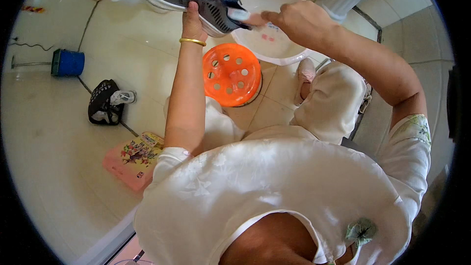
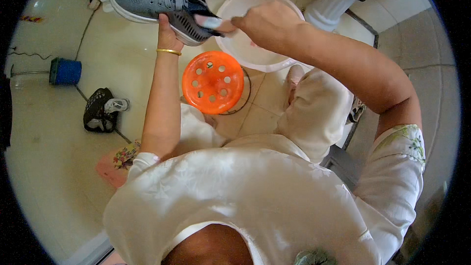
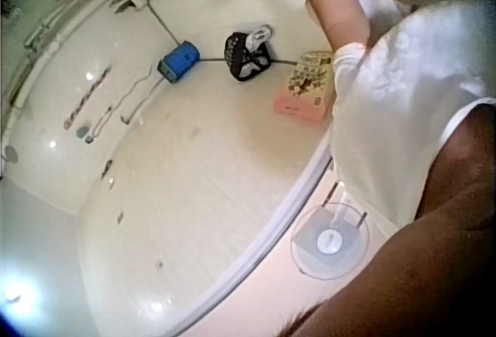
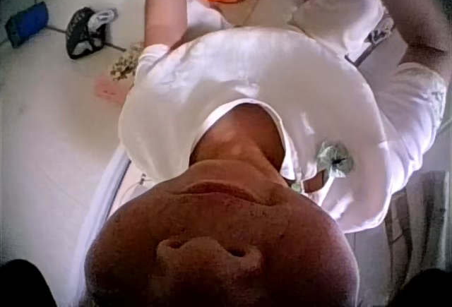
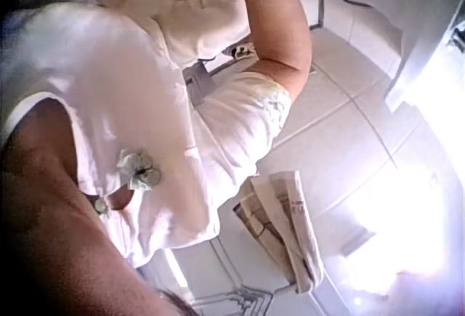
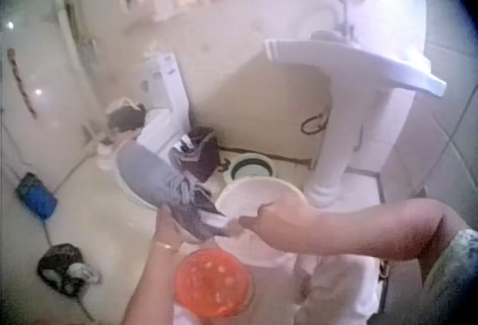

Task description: The person scrubs the exterior surfaces and sole of a shoe using a brush and soapy water while sitting on the floor.

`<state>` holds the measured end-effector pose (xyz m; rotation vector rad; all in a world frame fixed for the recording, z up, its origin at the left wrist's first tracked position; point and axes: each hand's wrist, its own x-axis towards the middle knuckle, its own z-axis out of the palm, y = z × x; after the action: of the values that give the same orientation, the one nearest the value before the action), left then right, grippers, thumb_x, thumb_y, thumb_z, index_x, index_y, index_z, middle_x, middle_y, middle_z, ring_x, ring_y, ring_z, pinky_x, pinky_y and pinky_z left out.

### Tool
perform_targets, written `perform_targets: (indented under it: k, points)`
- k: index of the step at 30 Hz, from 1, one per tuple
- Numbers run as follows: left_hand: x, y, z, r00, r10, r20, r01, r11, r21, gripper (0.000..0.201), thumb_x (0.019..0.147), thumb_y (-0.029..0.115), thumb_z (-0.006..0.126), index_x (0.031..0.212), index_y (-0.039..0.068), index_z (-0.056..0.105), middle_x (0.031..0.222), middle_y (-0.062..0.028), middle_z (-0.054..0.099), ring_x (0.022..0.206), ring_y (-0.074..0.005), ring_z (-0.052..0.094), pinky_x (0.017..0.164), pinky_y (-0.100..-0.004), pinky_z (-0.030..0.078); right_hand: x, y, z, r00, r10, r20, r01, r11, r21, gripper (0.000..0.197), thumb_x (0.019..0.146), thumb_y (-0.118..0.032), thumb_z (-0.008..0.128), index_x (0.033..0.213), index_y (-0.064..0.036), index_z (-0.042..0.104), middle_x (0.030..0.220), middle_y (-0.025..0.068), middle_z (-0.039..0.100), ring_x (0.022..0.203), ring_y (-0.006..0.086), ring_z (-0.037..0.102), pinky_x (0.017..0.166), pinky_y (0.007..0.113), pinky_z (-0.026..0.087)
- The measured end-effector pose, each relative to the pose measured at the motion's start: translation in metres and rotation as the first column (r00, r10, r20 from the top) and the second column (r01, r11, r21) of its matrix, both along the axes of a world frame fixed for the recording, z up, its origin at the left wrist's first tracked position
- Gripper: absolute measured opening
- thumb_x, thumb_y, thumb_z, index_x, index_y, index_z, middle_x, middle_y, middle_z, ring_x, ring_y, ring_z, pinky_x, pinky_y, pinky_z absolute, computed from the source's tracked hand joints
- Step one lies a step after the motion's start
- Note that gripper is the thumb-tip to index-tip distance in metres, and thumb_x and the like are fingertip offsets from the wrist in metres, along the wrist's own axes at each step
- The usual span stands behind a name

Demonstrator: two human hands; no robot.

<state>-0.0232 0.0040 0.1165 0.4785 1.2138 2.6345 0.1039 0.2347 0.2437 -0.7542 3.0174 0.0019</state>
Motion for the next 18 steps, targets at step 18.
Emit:
perform_targets:
  k: [18]
  points:
    - [0.007,0.014,-0.001,0.970,0.238,-0.045,-0.238,0.897,-0.373,0.059,0.065,0.028,0.077,0.109,-0.003,0.052,0.104,-0.0081,0.058,0.093,-0.0169,0.055,0.083,-0.0284,0.043,-0.032,0.026,-0.050,0.978,0.102,-0.182,-0.067,0.979,0.190,0.049,0.079,-0.014,0.049,0.125,-0.0316,0.042,0.068,0.0085,0.053,0.073,0.0259,0.059,0.059,0.036,0.048]
